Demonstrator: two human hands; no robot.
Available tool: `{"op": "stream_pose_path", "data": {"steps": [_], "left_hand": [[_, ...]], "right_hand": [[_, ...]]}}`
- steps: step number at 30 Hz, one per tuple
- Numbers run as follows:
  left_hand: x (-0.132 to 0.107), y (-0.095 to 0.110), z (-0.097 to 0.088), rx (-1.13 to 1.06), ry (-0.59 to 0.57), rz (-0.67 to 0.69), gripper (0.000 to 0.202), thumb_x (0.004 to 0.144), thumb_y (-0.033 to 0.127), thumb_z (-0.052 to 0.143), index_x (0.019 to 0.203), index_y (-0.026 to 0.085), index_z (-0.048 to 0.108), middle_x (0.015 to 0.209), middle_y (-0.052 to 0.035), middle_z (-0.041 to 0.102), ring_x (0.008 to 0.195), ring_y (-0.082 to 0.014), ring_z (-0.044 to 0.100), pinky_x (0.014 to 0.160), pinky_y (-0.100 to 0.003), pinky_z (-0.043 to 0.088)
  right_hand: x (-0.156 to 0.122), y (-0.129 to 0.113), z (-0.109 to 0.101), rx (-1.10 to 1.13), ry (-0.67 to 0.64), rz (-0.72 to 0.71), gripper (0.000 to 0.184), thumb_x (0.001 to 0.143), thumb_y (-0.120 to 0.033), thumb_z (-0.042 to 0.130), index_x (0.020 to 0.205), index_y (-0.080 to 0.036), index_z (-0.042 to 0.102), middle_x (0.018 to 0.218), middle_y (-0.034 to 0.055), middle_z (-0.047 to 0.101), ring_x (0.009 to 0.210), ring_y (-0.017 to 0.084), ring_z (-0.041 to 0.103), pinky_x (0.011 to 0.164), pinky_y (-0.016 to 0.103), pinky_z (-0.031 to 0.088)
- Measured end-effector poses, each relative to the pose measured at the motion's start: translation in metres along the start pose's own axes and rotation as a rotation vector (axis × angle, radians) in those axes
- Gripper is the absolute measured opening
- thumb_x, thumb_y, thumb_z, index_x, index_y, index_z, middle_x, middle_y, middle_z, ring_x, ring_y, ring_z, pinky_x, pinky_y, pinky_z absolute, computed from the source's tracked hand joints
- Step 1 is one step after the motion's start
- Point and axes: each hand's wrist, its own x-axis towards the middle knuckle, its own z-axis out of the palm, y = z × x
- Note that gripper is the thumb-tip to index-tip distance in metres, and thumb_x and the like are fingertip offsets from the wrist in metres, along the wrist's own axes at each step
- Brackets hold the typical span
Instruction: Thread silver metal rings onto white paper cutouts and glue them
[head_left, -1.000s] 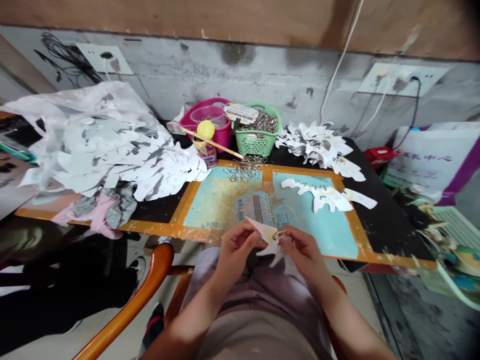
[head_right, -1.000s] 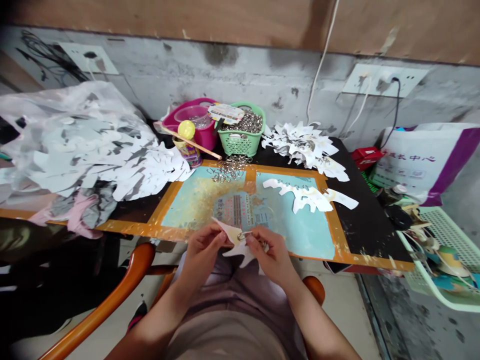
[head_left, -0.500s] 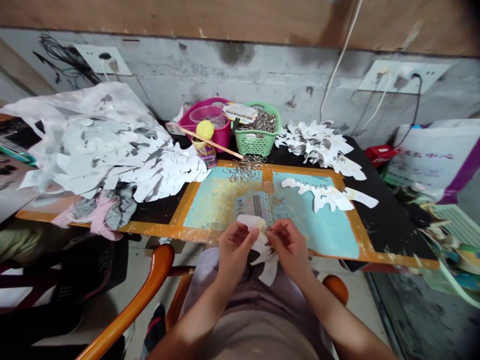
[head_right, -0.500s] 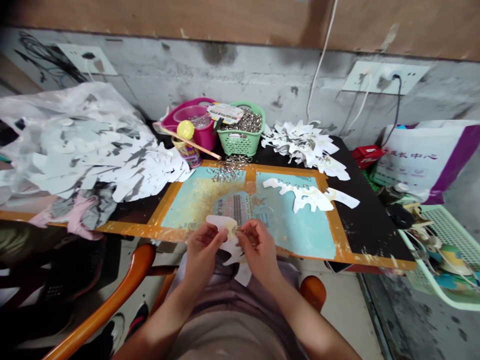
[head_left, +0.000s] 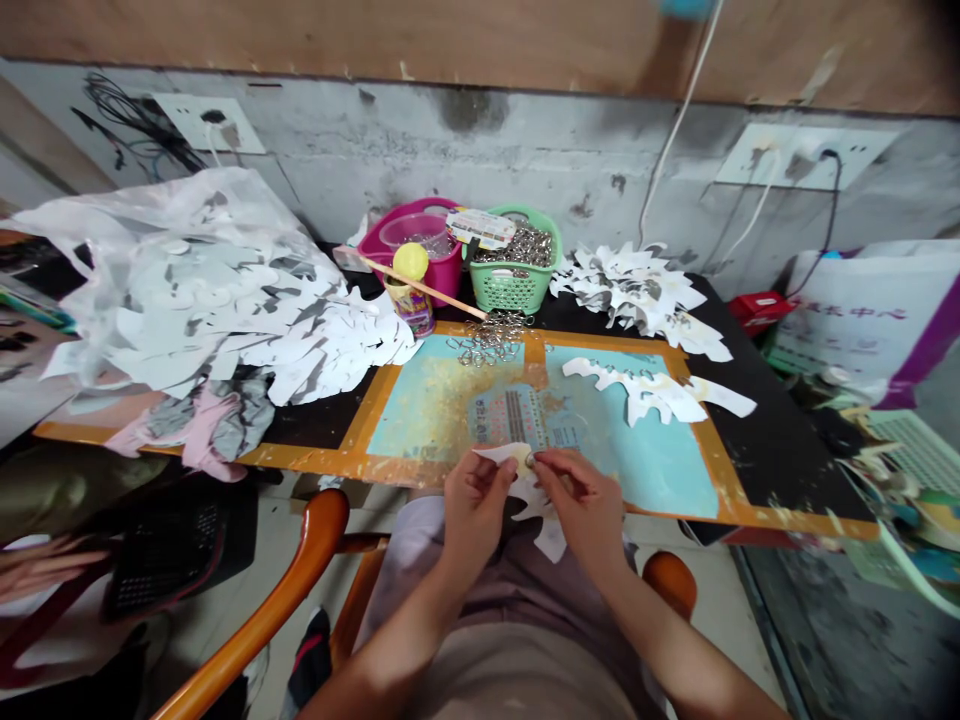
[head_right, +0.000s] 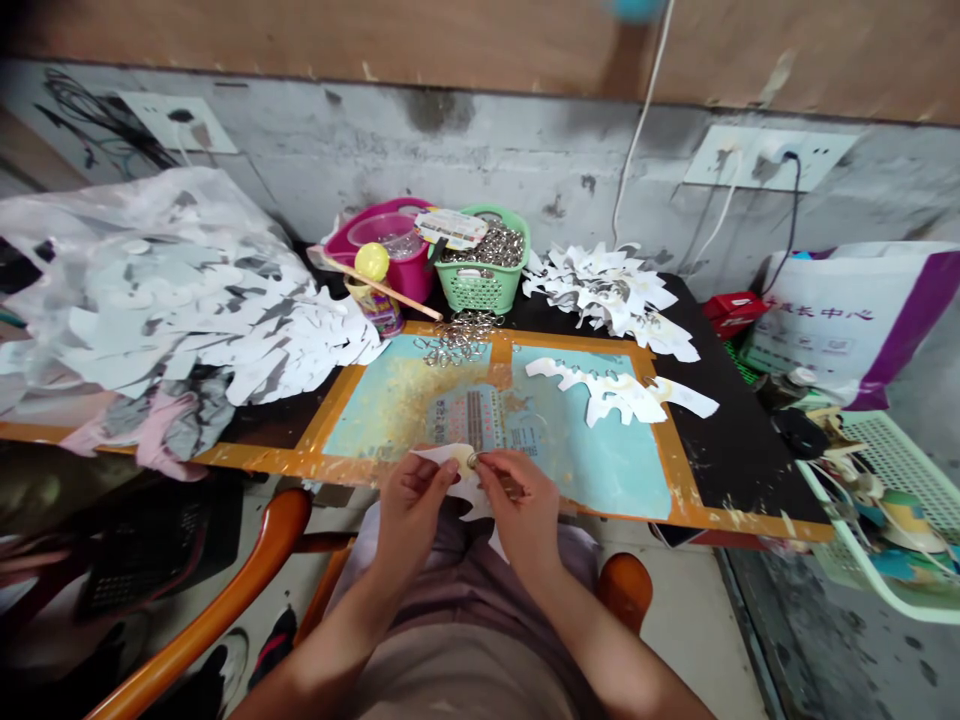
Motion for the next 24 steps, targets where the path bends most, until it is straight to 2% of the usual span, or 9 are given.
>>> {"op": "stream_pose_path", "data": {"steps": [5, 9, 12, 15, 17, 19, 22, 24], "left_hand": [[-0.001, -0.007, 0.002, -0.025, -0.025, 0.008, 0.021, 0.082, 0.034, 0.072, 0.092, 0.017, 0.065, 0.078, -0.0004, 0.069, 0.064, -0.0113, 0.061, 0.059, -0.021, 0.051], [-0.001, -0.004, 0.006, -0.048, -0.007, 0.018, 0.024, 0.079, 0.036, 0.075, 0.092, 0.018, 0.065, 0.086, -0.0021, 0.069, 0.072, -0.0129, 0.064, 0.064, -0.022, 0.051], [-0.003, 0.001, 0.007, -0.088, -0.021, 0.005, 0.026, 0.080, 0.035, 0.075, 0.098, 0.021, 0.061, 0.087, 0.0001, 0.068, 0.071, -0.0116, 0.064, 0.065, -0.021, 0.050], [-0.008, 0.003, 0.004, -0.125, -0.110, -0.018, 0.032, 0.085, 0.033, 0.070, 0.111, 0.025, 0.054, 0.087, 0.0013, 0.065, 0.069, -0.0106, 0.061, 0.063, -0.020, 0.049], [-0.010, 0.003, 0.001, -0.207, -0.209, 0.000, 0.039, 0.086, 0.038, 0.068, 0.118, 0.025, 0.051, 0.103, -0.0030, 0.063, 0.078, -0.0131, 0.062, 0.070, -0.024, 0.052], [-0.011, 0.003, -0.001, -0.285, -0.286, 0.029, 0.046, 0.085, 0.042, 0.067, 0.124, 0.025, 0.049, 0.120, -0.0067, 0.056, 0.091, -0.0167, 0.061, 0.078, -0.028, 0.055], [-0.012, 0.006, 0.000, -0.345, -0.330, 0.001, 0.050, 0.085, 0.040, 0.065, 0.129, 0.028, 0.045, 0.131, -0.0069, 0.046, 0.100, -0.0189, 0.059, 0.080, -0.029, 0.056], [-0.013, 0.009, 0.003, -0.360, -0.348, -0.035, 0.050, 0.086, 0.039, 0.065, 0.130, 0.030, 0.043, 0.129, -0.0068, 0.047, 0.102, -0.0200, 0.060, 0.078, -0.028, 0.056]], "right_hand": [[-0.001, -0.005, -0.006, -0.126, -0.013, -0.055, 0.010, 0.088, -0.024, 0.065, 0.089, -0.022, 0.075, 0.085, 0.0022, 0.074, 0.076, 0.016, 0.067, 0.069, 0.025, 0.054], [-0.001, -0.008, -0.010, -0.164, -0.021, -0.102, 0.011, 0.089, -0.023, 0.065, 0.089, -0.022, 0.075, 0.084, 0.0020, 0.074, 0.075, 0.016, 0.067, 0.069, 0.026, 0.053], [-0.001, -0.010, -0.012, -0.169, -0.030, -0.102, 0.010, 0.088, -0.024, 0.066, 0.090, -0.022, 0.076, 0.087, 0.0027, 0.074, 0.079, 0.017, 0.068, 0.072, 0.026, 0.053], [0.002, -0.012, -0.016, -0.146, -0.064, -0.025, 0.011, 0.087, -0.028, 0.067, 0.089, -0.021, 0.075, 0.087, 0.0031, 0.074, 0.079, 0.017, 0.068, 0.071, 0.026, 0.053], [0.004, -0.013, -0.020, -0.139, -0.096, 0.031, 0.012, 0.086, -0.030, 0.068, 0.089, -0.021, 0.075, 0.085, 0.0032, 0.074, 0.078, 0.018, 0.067, 0.069, 0.026, 0.053], [0.006, -0.016, -0.026, -0.148, -0.130, 0.047, 0.012, 0.086, -0.031, 0.068, 0.088, -0.020, 0.074, 0.083, 0.0030, 0.074, 0.077, 0.018, 0.067, 0.068, 0.026, 0.052], [0.009, -0.025, -0.036, -0.217, -0.207, -0.020, 0.010, 0.088, -0.030, 0.067, 0.086, -0.021, 0.072, 0.082, 0.0022, 0.072, 0.076, 0.017, 0.065, 0.068, 0.026, 0.051], [0.012, -0.033, -0.042, -0.302, -0.258, -0.111, 0.010, 0.090, -0.029, 0.065, 0.087, -0.022, 0.071, 0.082, 0.0018, 0.071, 0.075, 0.017, 0.064, 0.068, 0.026, 0.051]]}}
